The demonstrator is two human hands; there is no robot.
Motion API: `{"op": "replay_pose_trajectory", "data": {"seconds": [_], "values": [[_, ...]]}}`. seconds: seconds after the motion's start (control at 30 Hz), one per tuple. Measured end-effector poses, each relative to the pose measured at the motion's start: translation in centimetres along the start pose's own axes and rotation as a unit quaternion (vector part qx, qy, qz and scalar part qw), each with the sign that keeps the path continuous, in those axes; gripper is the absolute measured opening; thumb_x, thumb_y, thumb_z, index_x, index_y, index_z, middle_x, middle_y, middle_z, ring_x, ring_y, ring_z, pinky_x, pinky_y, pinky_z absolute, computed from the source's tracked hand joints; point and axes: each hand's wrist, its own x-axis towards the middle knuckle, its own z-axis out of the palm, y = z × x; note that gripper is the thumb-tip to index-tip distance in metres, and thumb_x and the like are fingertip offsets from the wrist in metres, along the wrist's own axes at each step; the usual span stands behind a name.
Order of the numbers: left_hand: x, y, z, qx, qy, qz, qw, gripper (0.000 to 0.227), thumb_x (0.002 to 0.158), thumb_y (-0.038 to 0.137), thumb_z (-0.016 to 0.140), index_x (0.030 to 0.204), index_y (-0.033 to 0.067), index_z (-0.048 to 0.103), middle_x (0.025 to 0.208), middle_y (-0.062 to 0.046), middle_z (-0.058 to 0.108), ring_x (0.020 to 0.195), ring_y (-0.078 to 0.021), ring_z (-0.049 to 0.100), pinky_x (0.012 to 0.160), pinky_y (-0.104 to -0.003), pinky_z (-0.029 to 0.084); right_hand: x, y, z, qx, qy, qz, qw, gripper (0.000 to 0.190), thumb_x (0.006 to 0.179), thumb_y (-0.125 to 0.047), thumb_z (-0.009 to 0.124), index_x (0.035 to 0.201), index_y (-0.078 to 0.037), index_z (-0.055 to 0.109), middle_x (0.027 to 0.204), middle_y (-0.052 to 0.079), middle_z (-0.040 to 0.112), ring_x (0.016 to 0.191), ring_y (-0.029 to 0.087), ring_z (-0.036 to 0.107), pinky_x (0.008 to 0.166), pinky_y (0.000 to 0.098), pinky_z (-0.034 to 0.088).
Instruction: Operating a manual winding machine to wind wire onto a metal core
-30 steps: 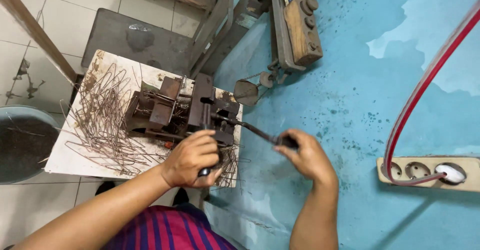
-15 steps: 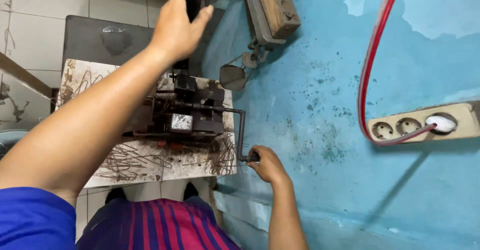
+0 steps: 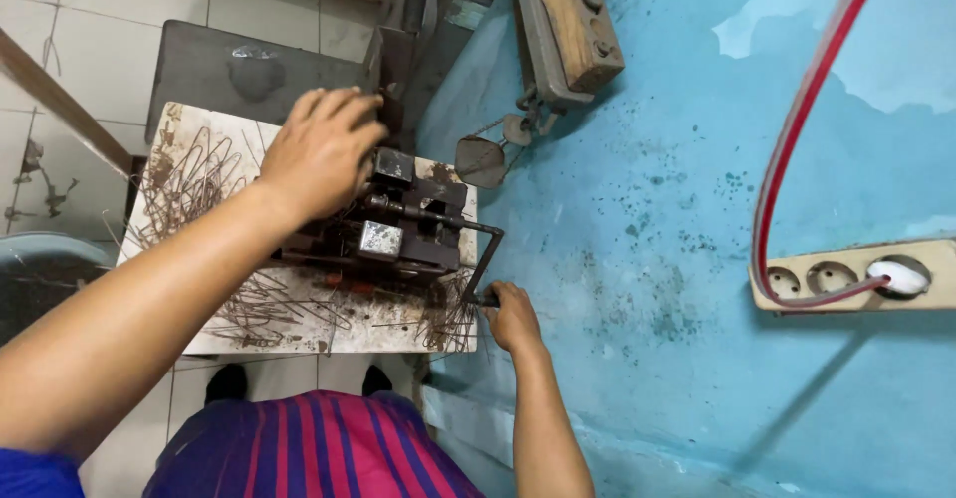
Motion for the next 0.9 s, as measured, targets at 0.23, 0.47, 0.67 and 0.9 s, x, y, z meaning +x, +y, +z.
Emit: {"op": "replay_pose_trajectory", "data": {"seconds": [0.23, 0.47, 0.67, 0.9], "values": [[-7.3, 1.0, 1.0, -0.042, -0.088, -0.053, 0.994, 0.026, 0.096, 0.026, 0.056, 0.111, 0.0165, 0.074, 0.137, -0.008, 0.064, 0.14, -0.0322, 0.047, 0.116, -0.055, 0.03, 1.2, -1.4, 2.5, -0.023, 0.071, -0.008, 0.997, 0.036, 0.086, -0.017, 0.073, 0.119, -0.007, 0.064, 0.113, 0.017, 0.063, 0.111, 0.041, 0.062, 0.098, 0.046, 0.053], [-22.8, -2.6, 7.8, -0.043, 0.049, -0.346, 0.936, 0.024, 0.098, 0.021, 0.065, 0.12, 0.0117, 0.065, 0.108, -0.008, 0.06, 0.106, -0.0324, 0.06, 0.089, -0.047, 0.047, -0.3, -14.9, 8.5, 0.058, -0.092, -0.119, 0.987, 0.035, 0.091, -0.024, 0.066, 0.121, -0.005, 0.069, 0.11, 0.02, 0.07, 0.109, 0.042, 0.067, 0.092, 0.05, 0.056], [-31.4, -4.9, 12.3, -0.05, -0.171, -0.467, 0.866, 0.03, 0.095, 0.044, 0.062, 0.122, 0.0323, 0.068, 0.111, 0.001, 0.069, 0.112, -0.0247, 0.067, 0.094, -0.049, 0.047, 1.0, -22.9, 13.1, 0.073, -0.098, -0.212, 0.97, 0.034, 0.094, -0.029, 0.062, 0.122, -0.009, 0.067, 0.113, 0.017, 0.069, 0.112, 0.039, 0.067, 0.092, 0.049, 0.057], [-26.6, -3.8, 8.4, -0.138, -0.209, -0.471, 0.846, 0.034, 0.091, 0.025, 0.066, 0.125, 0.0234, 0.069, 0.116, -0.011, 0.068, 0.113, -0.0355, 0.066, 0.092, -0.054, 0.051, 6.4, -24.2, 19.6, 0.018, -0.096, -0.179, 0.979, 0.03, 0.092, -0.032, 0.062, 0.115, -0.013, 0.068, 0.11, 0.012, 0.067, 0.108, 0.036, 0.07, 0.087, 0.0494, 0.06]]}}
